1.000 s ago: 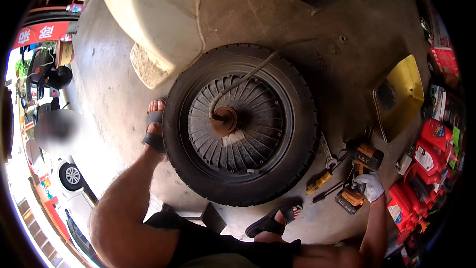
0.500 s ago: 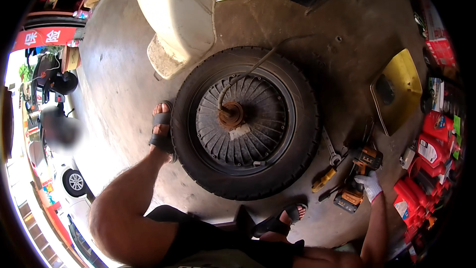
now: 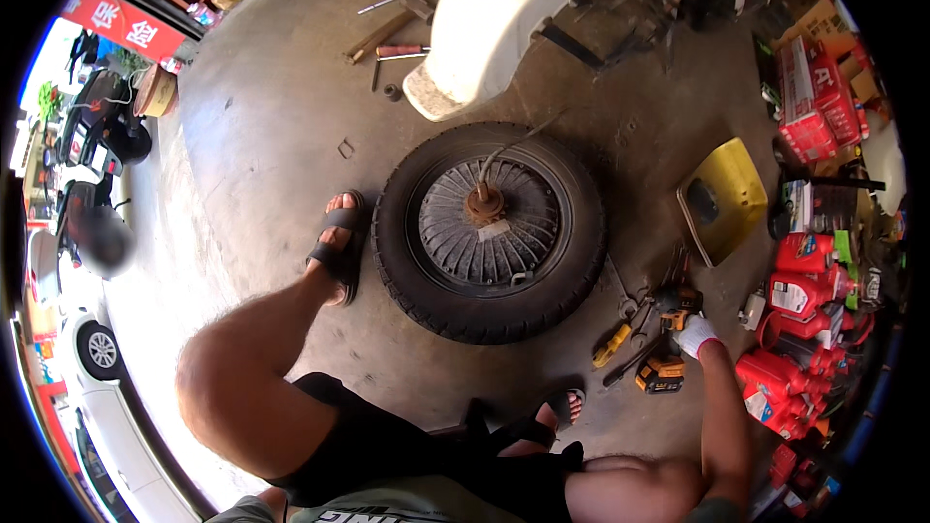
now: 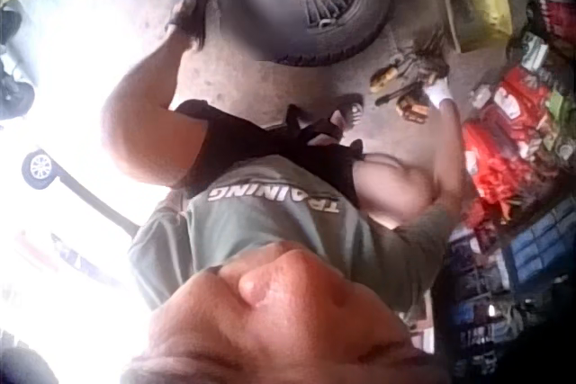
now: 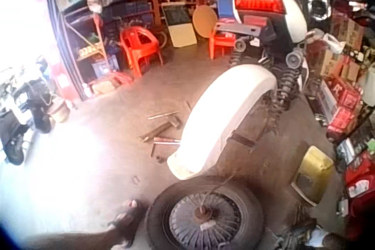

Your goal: The person handles a motorcycle wheel and hub components by hand and with an impact wrench. They remove a nut and a washer from the axle and lift a brake assembly on the floor.

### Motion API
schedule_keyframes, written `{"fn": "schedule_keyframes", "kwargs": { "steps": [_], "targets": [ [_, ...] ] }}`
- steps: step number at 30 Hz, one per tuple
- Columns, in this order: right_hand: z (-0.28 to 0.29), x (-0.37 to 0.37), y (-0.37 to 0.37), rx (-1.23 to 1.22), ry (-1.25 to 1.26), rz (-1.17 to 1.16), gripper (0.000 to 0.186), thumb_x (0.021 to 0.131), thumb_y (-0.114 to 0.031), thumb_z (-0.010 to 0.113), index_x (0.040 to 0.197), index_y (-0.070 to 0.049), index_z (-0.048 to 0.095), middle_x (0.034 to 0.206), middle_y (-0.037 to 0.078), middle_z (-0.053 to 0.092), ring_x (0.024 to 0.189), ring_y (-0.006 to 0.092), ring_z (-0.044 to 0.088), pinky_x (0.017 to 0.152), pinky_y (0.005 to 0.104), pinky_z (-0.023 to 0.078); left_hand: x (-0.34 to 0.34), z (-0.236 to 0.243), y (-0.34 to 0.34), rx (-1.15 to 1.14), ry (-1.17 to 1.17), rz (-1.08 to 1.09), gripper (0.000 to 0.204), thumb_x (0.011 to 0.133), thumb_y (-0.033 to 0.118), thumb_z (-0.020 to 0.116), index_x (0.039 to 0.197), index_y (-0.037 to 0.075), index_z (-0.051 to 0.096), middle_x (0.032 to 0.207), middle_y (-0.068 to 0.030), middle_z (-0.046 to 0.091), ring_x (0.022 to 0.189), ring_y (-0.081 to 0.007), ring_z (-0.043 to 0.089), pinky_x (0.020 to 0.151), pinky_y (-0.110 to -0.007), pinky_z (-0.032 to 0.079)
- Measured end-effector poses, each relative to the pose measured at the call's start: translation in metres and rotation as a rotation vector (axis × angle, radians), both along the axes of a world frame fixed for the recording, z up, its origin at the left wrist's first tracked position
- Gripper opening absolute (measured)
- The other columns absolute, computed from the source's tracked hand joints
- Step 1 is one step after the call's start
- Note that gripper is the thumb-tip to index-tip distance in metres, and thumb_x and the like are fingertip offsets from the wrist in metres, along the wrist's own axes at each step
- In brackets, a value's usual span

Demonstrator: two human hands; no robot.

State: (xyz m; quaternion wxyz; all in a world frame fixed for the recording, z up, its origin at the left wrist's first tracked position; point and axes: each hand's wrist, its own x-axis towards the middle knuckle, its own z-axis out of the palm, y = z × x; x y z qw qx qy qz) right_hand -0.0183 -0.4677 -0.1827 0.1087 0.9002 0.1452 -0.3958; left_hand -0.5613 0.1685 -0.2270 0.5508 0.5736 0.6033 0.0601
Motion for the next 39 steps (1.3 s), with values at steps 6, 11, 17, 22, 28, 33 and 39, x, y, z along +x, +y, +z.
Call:
{"fn": "schedule_keyframes", "kwargs": {
  "steps": [6,11,17,22,28,33,39],
  "targets": [
    [0.145,-0.018,0.138,0.417,-0.148,0.227,0.04,0.087,-0.023,0.069,0.119,0.001,0.067,0.112,0.025,0.072,0.108,0.0391,0.069,0.093,0.0441,0.054,-0.119,0.036,-0.032,0.008,-0.031,0.149,0.035,0.101,0.017,0.049,0.134,0.007,0.055,0.126,-0.0032,0.06,0.117,-0.0147,0.057,0.095,-0.03,0.043],
    [0.21,-0.108,0.264,0.623,-0.033,0.685,0.038,0.092,-0.024,0.064,0.123,-0.003,0.064,0.122,0.02,0.069,0.11,0.0386,0.067,0.097,0.0459,0.054,-0.169,0.113,0.0,0.205,-0.106,0.204,0.033,0.1,0.014,0.051,0.131,0.007,0.058,0.122,-0.0028,0.064,0.114,-0.0141,0.06,0.093,-0.03,0.045],
    [0.242,-0.197,0.34,0.486,0.046,1.121,0.034,0.091,-0.026,0.062,0.112,0.0,0.065,0.109,0.022,0.07,0.104,0.0406,0.068,0.092,0.0501,0.054,-0.14,0.327,0.081,0.663,-0.326,0.055,0.031,0.099,0.011,0.053,0.128,0.007,0.062,0.118,-0.0024,0.069,0.11,-0.0134,0.065,0.089,-0.029,0.049],
    [0.262,-0.205,0.357,0.44,0.006,1.122,0.034,0.089,-0.024,0.06,0.112,0.0,0.066,0.105,0.025,0.072,0.103,0.0421,0.068,0.093,0.05,0.053,-0.011,0.461,0.086,0.882,-0.479,-0.252,0.029,0.1,0.011,0.057,0.128,0.005,0.063,0.115,-0.0031,0.071,0.104,-0.0123,0.066,0.088,-0.027,0.05],
    [0.264,-0.158,0.318,0.639,-0.114,0.741,0.034,0.09,-0.027,0.064,0.113,-0.002,0.07,0.11,0.024,0.072,0.106,0.0417,0.067,0.093,0.0497,0.053,0.186,0.304,0.017,0.753,-0.425,-0.202,0.047,0.09,0.023,0.071,0.129,0.0,0.061,0.117,-0.017,0.072,0.105,-0.0236,0.068,0.095,-0.033,0.052],
    [0.253,-0.172,0.308,0.577,-0.161,0.706,0.034,0.091,-0.028,0.065,0.113,-0.003,0.07,0.109,0.024,0.072,0.109,0.0392,0.067,0.097,0.048,0.052,0.176,0.093,-0.069,0.153,-0.019,0.144,0.084,0.084,0.044,0.081,0.143,-0.007,0.048,0.135,-0.0278,0.062,0.124,-0.0372,0.062,0.105,-0.044,0.049],
    [0.227,-0.198,0.269,0.521,-0.005,0.781,0.037,0.092,-0.025,0.062,0.12,-0.002,0.064,0.12,0.022,0.067,0.112,0.0396,0.065,0.098,0.0489,0.052,0.18,0.057,-0.132,-0.307,-0.686,0.357,0.057,0.09,0.02,0.078,0.134,-0.007,0.055,0.12,-0.0212,0.069,0.102,-0.0314,0.071,0.091,-0.044,0.061]
  ]
}}
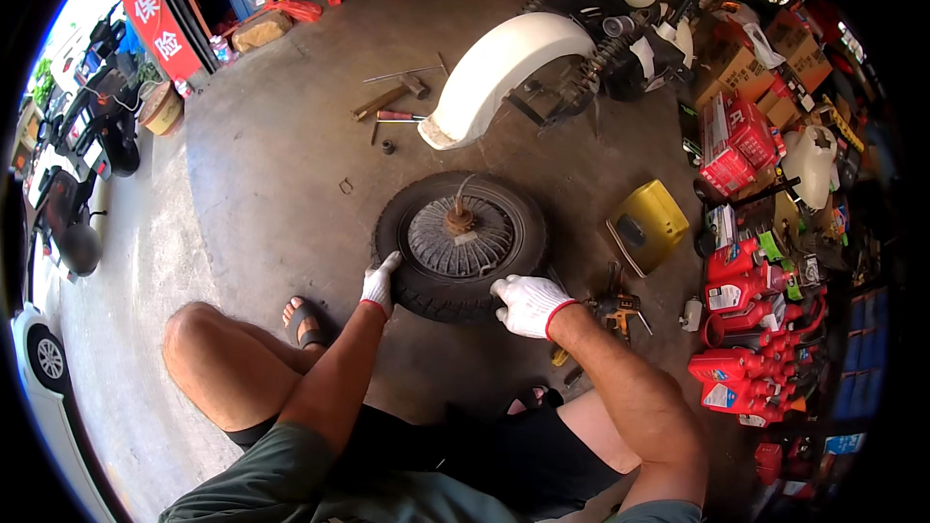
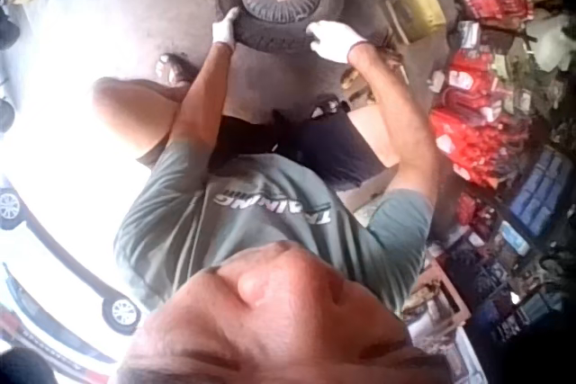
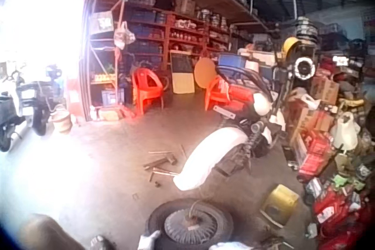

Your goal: The person handles a motorcycle wheel and hub components by hand and with an impact wrench. They remove a nut and a washer from the axle and lift a brake assembly on the floor.

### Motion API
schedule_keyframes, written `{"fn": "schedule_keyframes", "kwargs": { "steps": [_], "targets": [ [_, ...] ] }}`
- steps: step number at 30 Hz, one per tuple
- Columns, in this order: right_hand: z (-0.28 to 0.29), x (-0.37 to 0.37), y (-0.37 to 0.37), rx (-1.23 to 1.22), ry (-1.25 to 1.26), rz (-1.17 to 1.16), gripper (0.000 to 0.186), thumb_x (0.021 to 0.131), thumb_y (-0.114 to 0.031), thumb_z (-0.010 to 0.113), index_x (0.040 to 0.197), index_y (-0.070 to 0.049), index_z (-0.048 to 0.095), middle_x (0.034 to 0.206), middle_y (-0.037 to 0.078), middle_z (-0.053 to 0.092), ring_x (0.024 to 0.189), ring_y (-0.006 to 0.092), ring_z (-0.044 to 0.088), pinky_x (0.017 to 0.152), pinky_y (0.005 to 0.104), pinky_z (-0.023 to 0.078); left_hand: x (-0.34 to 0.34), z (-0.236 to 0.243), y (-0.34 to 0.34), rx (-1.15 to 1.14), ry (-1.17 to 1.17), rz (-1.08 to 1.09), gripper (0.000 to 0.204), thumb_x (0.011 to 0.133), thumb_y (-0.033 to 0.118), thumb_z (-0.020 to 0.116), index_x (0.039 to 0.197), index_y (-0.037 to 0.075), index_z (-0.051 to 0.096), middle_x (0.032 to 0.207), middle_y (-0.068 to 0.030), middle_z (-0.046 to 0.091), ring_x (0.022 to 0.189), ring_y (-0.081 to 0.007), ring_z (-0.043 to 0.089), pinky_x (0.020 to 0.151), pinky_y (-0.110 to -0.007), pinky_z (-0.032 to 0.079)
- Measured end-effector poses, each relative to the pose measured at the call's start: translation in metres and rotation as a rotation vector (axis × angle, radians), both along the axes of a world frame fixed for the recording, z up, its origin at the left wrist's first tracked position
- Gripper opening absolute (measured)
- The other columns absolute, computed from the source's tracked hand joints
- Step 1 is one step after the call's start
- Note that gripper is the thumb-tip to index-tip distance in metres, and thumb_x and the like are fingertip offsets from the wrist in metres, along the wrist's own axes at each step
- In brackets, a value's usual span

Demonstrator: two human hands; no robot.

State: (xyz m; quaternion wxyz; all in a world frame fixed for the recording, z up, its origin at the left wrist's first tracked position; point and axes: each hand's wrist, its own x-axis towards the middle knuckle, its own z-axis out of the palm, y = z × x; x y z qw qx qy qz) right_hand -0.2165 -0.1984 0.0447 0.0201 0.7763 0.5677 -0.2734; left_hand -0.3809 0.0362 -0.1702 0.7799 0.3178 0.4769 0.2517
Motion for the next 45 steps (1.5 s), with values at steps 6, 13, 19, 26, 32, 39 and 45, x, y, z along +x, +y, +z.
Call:
{"fn": "schedule_keyframes", "kwargs": {
  "steps": [6,13,19,26,32,39,45],
  "targets": [
    [-0.025,-0.023,0.032,0.223,-0.132,0.016,0.035,0.09,-0.025,0.068,0.117,-0.003,0.064,0.112,0.02,0.067,0.105,0.0394,0.066,0.093,0.0482,0.054,-0.017,-0.003,0.004,0.008,-0.037,0.026,0.057,0.09,0.017,0.078,0.136,-0.004,0.053,0.123,-0.0193,0.068,0.104,-0.0301,0.071,0.093,-0.043,0.06],
    [-0.07,-0.076,0.084,0.153,-0.17,-0.085,0.049,0.095,-0.041,0.063,0.127,-0.004,0.063,0.123,0.022,0.063,0.116,0.0401,0.061,0.099,0.0484,0.051,-0.003,0.017,-0.009,0.156,0.233,-0.053,0.1,0.078,0.026,0.089,0.15,-0.008,0.029,0.134,-0.0237,0.06,0.119,-0.0318,0.064,0.103,-0.039,0.052],
    [-0.093,-0.07,0.069,0.313,0.08,-0.248,0.044,0.097,-0.041,0.061,0.122,-0.006,0.066,0.117,0.024,0.065,0.11,0.0429,0.063,0.097,0.0502,0.051,-0.021,0.071,-0.016,0.44,0.474,-0.275,0.122,0.073,0.04,0.09,0.157,-0.007,0.017,0.142,-0.0292,0.057,0.132,-0.036,0.058,0.111,-0.038,0.045],
    [-0.085,-0.105,0.08,0.475,0.158,-0.251,0.039,0.098,-0.041,0.059,0.119,-0.009,0.066,0.113,0.022,0.066,0.108,0.0431,0.063,0.094,0.0513,0.052,-0.056,0.102,-0.01,0.463,0.606,-0.327,0.12,0.072,0.046,0.089,0.155,-0.008,0.02,0.139,-0.0317,0.058,0.128,-0.0392,0.061,0.108,-0.04,0.048],
    [-0.044,-0.081,0.069,0.526,0.286,-0.355,0.038,0.1,-0.042,0.056,0.114,-0.008,0.065,0.109,0.024,0.069,0.105,0.0453,0.064,0.089,0.0535,0.05,-0.048,0.197,-0.03,0.608,0.746,-0.504,0.116,0.077,0.054,0.083,0.153,-0.009,0.021,0.135,-0.0336,0.06,0.125,-0.0411,0.063,0.105,-0.041,0.05],
    [-0.004,0.006,0.027,0.7,0.579,-0.652,0.045,0.109,-0.036,0.049,0.124,0.004,0.063,0.115,0.012,0.069,0.11,0.0203,0.062,0.096,0.0329,0.048,-0.006,0.251,-0.097,0.747,0.415,-0.559,0.101,0.088,0.039,0.073,0.155,-0.009,0.015,0.137,-0.038,0.052,0.122,-0.0491,0.059,0.104,-0.047,0.049],
    [0.071,0.025,0.024,0.647,0.185,-0.54,0.056,0.107,-0.034,0.055,0.146,0.005,0.048,0.137,0.02,0.06,0.125,0.0252,0.057,0.108,0.0343,0.043,0.04,0.248,-0.16,0.822,0.158,-0.612,0.101,0.086,0.021,0.07,0.161,-0.001,0.006,0.13,-0.0342,0.048,0.118,-0.0495,0.057,0.1,-0.051,0.05]
  ]
}}
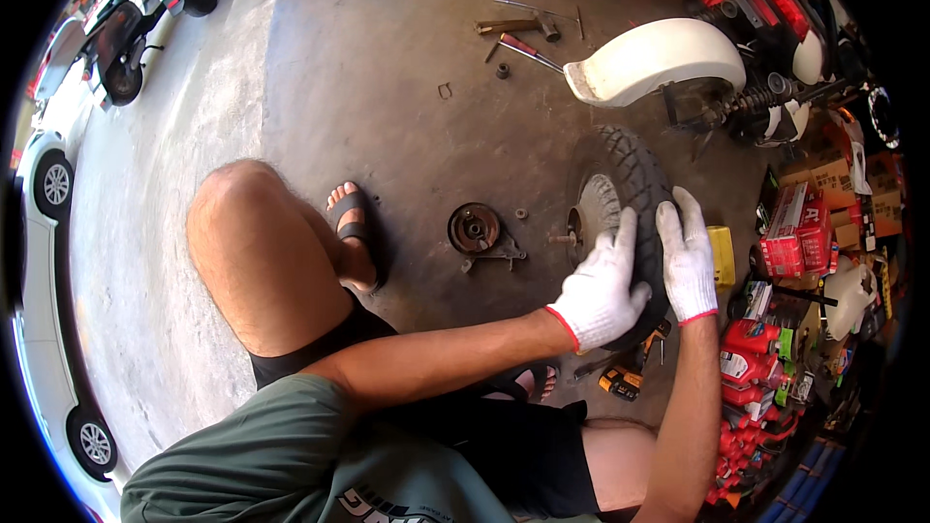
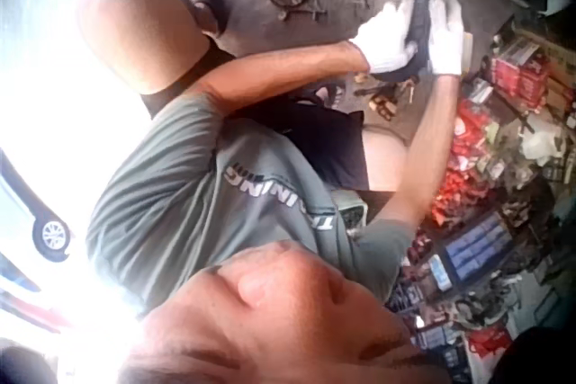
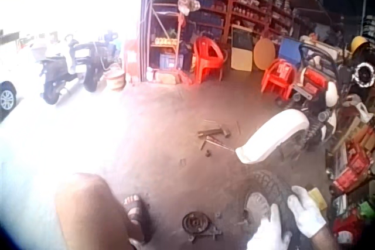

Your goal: The person handles a motorcycle wheel and hub components by hand and with an impact wrench. They remove a nut and a washer from the axle and lift a brake assembly on the floor.

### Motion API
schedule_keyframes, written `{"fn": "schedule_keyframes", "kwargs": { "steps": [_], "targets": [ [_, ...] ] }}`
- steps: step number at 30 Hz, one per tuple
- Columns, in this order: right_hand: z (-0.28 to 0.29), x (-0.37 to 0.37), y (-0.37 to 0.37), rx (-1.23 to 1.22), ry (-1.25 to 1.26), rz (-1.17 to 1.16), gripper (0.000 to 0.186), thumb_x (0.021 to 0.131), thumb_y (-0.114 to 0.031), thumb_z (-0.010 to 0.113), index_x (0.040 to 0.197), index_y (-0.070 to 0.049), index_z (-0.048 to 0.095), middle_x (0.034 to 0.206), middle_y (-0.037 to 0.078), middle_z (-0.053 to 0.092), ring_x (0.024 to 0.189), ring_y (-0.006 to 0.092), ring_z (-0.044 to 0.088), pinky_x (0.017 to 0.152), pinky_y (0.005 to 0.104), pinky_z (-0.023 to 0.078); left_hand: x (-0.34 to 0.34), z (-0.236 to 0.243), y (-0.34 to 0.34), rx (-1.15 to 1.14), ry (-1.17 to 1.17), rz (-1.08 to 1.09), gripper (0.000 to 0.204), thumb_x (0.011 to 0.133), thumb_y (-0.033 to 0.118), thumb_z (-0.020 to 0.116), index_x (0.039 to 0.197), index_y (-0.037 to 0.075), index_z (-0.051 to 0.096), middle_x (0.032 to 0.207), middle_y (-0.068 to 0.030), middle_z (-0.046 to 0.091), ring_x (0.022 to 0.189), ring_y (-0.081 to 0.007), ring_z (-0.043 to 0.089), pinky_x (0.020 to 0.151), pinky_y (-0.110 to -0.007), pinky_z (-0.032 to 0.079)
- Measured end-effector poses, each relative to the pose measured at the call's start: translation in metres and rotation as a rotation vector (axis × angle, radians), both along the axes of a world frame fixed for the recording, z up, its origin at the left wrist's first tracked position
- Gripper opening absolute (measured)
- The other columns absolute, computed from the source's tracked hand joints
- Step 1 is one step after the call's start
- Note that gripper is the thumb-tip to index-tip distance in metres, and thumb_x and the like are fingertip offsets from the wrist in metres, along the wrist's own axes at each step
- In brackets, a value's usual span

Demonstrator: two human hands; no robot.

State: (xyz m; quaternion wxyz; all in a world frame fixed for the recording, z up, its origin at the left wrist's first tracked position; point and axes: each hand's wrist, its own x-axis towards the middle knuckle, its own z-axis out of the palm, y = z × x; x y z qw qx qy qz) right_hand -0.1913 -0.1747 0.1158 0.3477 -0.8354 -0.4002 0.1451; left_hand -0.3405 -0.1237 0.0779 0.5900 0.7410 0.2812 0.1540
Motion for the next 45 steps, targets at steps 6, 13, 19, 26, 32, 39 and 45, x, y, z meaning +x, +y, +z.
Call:
{"fn": "schedule_keyframes", "kwargs": {
  "steps": [6,13,19,26,32,39,45],
  "targets": [
    [-0.008,0.043,-0.024,-0.258,-0.368,-0.099,0.067,0.1,-0.039,0.063,0.152,-0.001,0.042,0.145,0.027,0.054,0.134,0.0393,0.053,0.111,0.0429,0.041,0.027,-0.029,-0.03,-0.047,-0.226,-0.176,0.082,0.086,0.015,0.068,0.156,0.001,0.027,0.129,-0.03,0.052,0.115,-0.0462,0.06,0.099,-0.048,0.05],
    [-0.023,0.063,-0.018,-0.199,-0.477,-0.127,0.058,0.103,-0.035,0.061,0.147,-0.001,0.047,0.141,0.026,0.057,0.131,0.0397,0.055,0.11,0.0432,0.042,0.028,-0.126,0.009,0.029,-0.089,-0.183,0.029,0.089,0.015,0.061,0.116,0.004,0.063,0.106,-0.0239,0.068,0.104,-0.0445,0.065,0.091,-0.05,0.053],
    [-0.026,0.07,-0.014,-0.163,-0.401,-0.157,0.057,0.103,-0.033,0.062,0.148,0.001,0.047,0.141,0.025,0.058,0.131,0.0335,0.056,0.112,0.0389,0.04,0.004,-0.208,0.045,0.12,0.301,-0.125,0.022,0.086,0.015,0.058,0.102,0.003,0.068,0.104,-0.0243,0.07,0.102,-0.0432,0.067,0.089,-0.052,0.053],
    [-0.023,0.068,-0.009,-0.164,-0.391,-0.187,0.057,0.104,-0.031,0.062,0.147,0.003,0.048,0.138,0.023,0.061,0.126,0.0276,0.059,0.11,0.0356,0.042,-0.018,-0.251,0.034,0.015,0.58,-0.455,0.032,0.09,0.022,0.061,0.115,0.007,0.071,0.111,-0.0229,0.072,0.109,-0.0414,0.067,0.092,-0.049,0.054],
    [-0.026,0.074,-0.011,-0.146,-0.424,-0.203,0.056,0.103,-0.034,0.062,0.145,0.002,0.051,0.13,0.022,0.065,0.119,0.028,0.062,0.106,0.0353,0.045,-0.026,-0.277,0.034,0.023,0.625,-0.468,0.033,0.086,0.019,0.06,0.115,0.008,0.072,0.111,-0.0217,0.073,0.108,-0.0402,0.068,0.092,-0.048,0.055],
    [-0.029,0.076,-0.014,-0.124,-0.46,-0.187,0.056,0.103,-0.035,0.062,0.144,0.001,0.052,0.13,0.023,0.066,0.119,0.0298,0.063,0.105,0.0366,0.046,-0.035,-0.283,0.034,0.042,0.65,-0.463,0.032,0.086,0.017,0.06,0.114,0.006,0.072,0.114,-0.0226,0.072,0.111,-0.0402,0.068,0.093,-0.048,0.055],
    [-0.027,0.075,-0.014,-0.151,-0.461,-0.208,0.054,0.102,-0.035,0.063,0.144,-0.002,0.053,0.129,0.022,0.066,0.118,0.0303,0.064,0.104,0.0374,0.047,-0.037,-0.287,0.037,0.037,0.657,-0.473,0.033,0.085,0.019,0.061,0.115,0.008,0.071,0.115,-0.0213,0.072,0.111,-0.0394,0.067,0.094,-0.047,0.054]
  ]
}}
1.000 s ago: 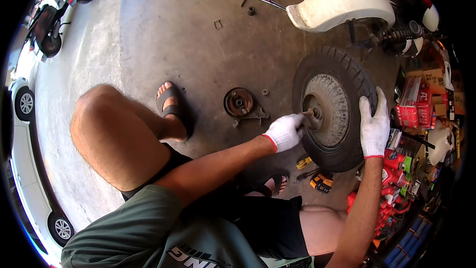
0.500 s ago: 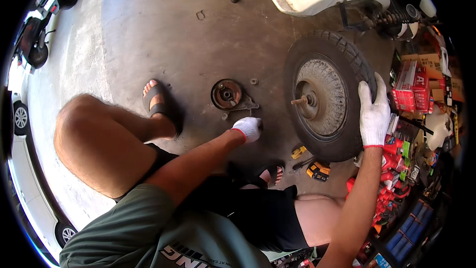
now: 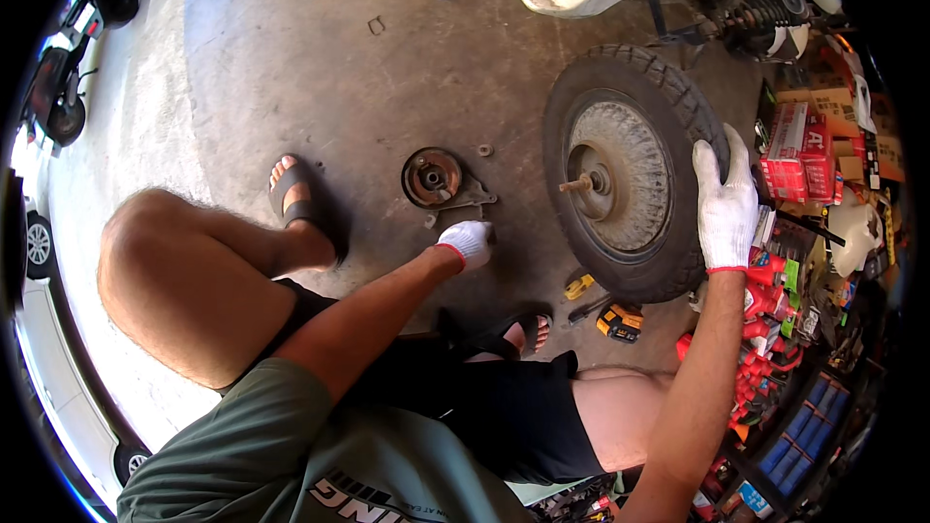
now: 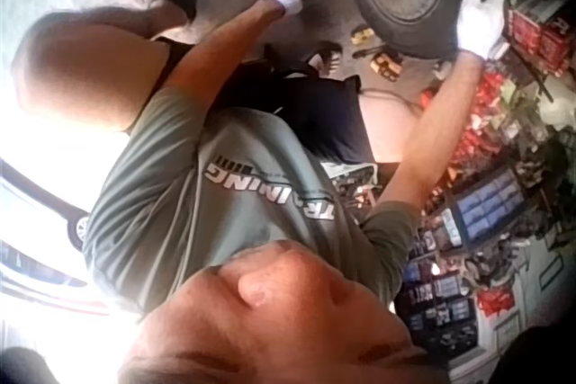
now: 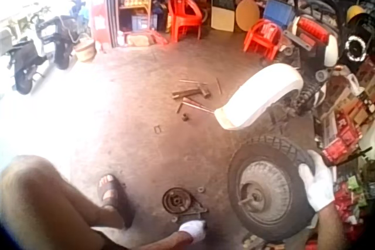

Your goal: The person handles a motorcycle wheel and hub components by hand and with an impact wrench. They remove a nut and a washer from the axle and lift a brake assembly on the floor.

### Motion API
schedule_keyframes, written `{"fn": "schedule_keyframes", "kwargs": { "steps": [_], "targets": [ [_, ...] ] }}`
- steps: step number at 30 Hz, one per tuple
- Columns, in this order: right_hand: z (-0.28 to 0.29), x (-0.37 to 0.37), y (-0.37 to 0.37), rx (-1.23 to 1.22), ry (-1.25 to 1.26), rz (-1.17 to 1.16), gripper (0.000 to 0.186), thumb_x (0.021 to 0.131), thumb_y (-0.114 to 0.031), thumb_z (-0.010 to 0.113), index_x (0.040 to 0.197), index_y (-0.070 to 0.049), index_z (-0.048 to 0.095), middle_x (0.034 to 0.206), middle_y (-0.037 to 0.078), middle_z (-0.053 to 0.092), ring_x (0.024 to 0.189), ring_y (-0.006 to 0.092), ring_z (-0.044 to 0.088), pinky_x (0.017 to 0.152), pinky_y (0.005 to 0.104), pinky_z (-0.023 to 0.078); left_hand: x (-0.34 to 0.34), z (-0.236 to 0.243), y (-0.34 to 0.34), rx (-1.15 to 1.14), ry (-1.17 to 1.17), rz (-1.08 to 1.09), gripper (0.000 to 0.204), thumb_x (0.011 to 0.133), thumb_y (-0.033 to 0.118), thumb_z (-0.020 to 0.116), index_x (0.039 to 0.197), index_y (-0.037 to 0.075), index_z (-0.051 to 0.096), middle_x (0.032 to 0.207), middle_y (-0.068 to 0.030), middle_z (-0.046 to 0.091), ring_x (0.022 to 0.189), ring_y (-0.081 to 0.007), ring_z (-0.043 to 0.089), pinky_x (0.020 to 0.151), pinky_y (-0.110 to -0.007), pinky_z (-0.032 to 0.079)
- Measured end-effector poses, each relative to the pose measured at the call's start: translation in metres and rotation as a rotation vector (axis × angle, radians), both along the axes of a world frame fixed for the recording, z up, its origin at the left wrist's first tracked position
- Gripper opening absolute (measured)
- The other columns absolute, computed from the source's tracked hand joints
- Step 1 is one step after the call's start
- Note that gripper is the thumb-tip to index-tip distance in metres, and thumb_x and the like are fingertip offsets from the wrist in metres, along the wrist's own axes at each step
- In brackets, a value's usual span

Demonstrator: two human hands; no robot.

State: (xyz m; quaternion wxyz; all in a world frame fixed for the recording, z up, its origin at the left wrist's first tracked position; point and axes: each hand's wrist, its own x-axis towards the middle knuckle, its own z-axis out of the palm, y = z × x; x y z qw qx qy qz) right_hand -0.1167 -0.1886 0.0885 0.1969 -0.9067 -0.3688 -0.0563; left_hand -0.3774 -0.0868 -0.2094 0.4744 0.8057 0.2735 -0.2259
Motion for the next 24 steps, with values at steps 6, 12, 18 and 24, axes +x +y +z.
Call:
{"fn": "schedule_keyframes", "kwargs": {
  "steps": [6,12,18,24],
  "targets": [
    [-0.0025,0.0034,-0.0016,0.004,-0.009,0.018,0.054,0.102,-0.035,0.063,0.143,-0.002,0.053,0.129,0.023,0.066,0.118,0.0308,0.064,0.103,0.0378,0.047,-0.0006,-0.004,-0.002,0.018,-0.001,-0.015,0.031,0.086,0.019,0.061,0.113,0.007,0.071,0.114,-0.0214,0.072,0.111,-0.0396,0.067,0.093,-0.047,0.054],
    [-0.0035,0.0053,-0.0033,0.019,0.012,0.02,0.053,0.103,-0.034,0.062,0.144,-0.001,0.053,0.129,0.022,0.066,0.119,0.0305,0.063,0.105,0.0377,0.046,0.0018,0.0003,-0.0025,0.01,0.004,-0.021,0.035,0.085,0.012,0.061,0.116,0.003,0.072,0.117,-0.0235,0.072,0.112,-0.0395,0.068,0.093,-0.047,0.056],
    [-0.0006,0.0004,0.0006,0.028,0.044,0.014,0.055,0.103,-0.034,0.062,0.144,0.001,0.051,0.132,0.022,0.064,0.122,0.0288,0.061,0.107,0.0369,0.044,-0.0008,-0.0074,-0.0049,0.032,-0.011,-0.014,0.031,0.087,0.02,0.06,0.112,0.005,0.072,0.112,-0.0233,0.072,0.109,-0.0414,0.067,0.092,-0.049,0.054],
    [-0.0024,0.0026,-0.0015,0.025,0.039,0.011,0.057,0.103,-0.035,0.062,0.146,0.001,0.05,0.135,0.023,0.063,0.125,0.0292,0.06,0.109,0.0366,0.043,0.0002,-0.004,-0.0047,0.012,0.001,-0.028,0.031,0.087,0.018,0.06,0.114,0.007,0.071,0.114,-0.0218,0.072,0.11,-0.0401,0.068,0.092,-0.048,0.054]
  ]
}}
